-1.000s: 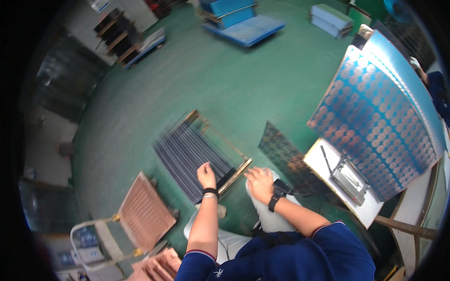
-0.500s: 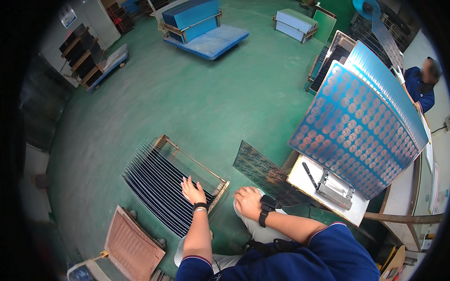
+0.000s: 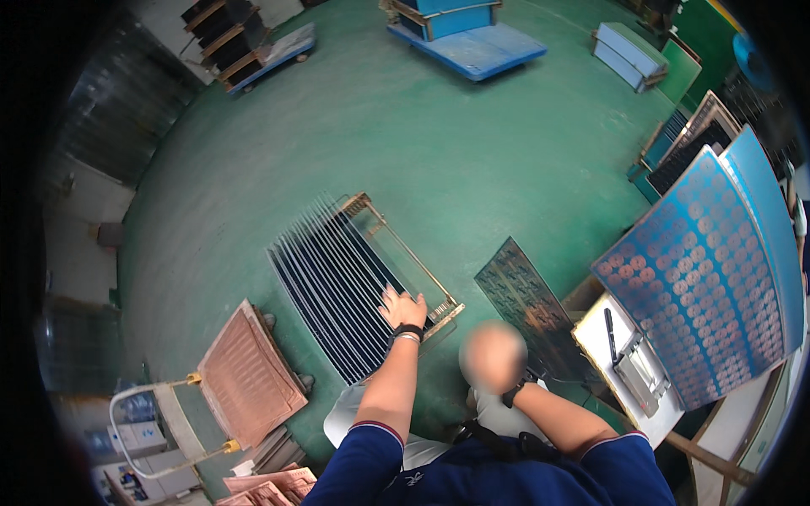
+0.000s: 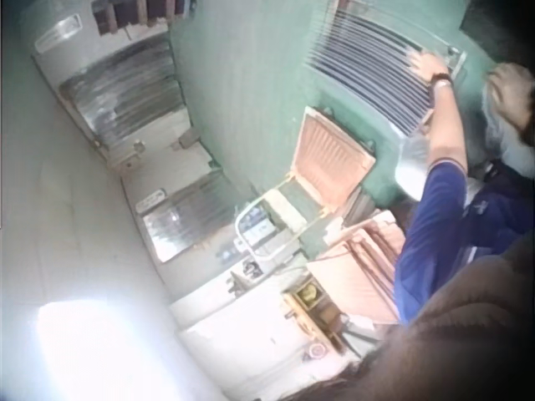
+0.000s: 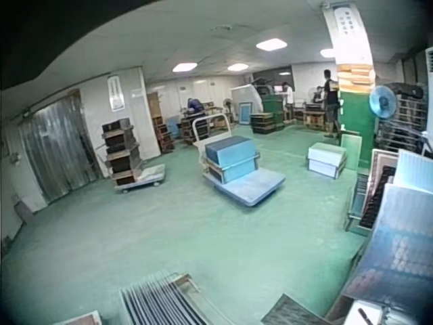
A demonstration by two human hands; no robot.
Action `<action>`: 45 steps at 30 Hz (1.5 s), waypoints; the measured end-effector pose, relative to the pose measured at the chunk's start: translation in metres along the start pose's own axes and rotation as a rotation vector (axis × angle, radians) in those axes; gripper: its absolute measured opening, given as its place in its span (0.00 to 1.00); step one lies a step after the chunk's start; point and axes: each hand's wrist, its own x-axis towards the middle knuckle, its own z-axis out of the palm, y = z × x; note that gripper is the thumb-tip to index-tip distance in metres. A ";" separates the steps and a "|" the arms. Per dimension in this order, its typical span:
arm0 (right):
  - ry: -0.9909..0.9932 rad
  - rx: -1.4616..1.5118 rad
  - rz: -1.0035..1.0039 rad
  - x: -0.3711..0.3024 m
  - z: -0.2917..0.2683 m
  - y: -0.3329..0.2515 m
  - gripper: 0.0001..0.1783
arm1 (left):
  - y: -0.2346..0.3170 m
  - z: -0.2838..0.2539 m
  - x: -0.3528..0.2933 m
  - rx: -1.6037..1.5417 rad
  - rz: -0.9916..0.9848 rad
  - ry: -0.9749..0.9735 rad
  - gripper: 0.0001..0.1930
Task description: The recorder organizes large printed circuit boards into a drying or storage rack.
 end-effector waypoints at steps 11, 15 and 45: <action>-0.005 0.005 -0.044 -0.001 0.005 -0.001 0.07 | -0.002 -0.061 -0.009 -0.540 -0.085 -0.008 0.12; 0.016 0.013 -0.037 -0.005 0.007 0.006 0.07 | -0.056 -0.140 -0.057 -0.641 0.176 0.384 0.15; -0.447 1.664 0.161 0.001 -0.143 0.005 0.31 | -0.188 -0.249 -0.273 -1.519 -0.007 0.072 0.15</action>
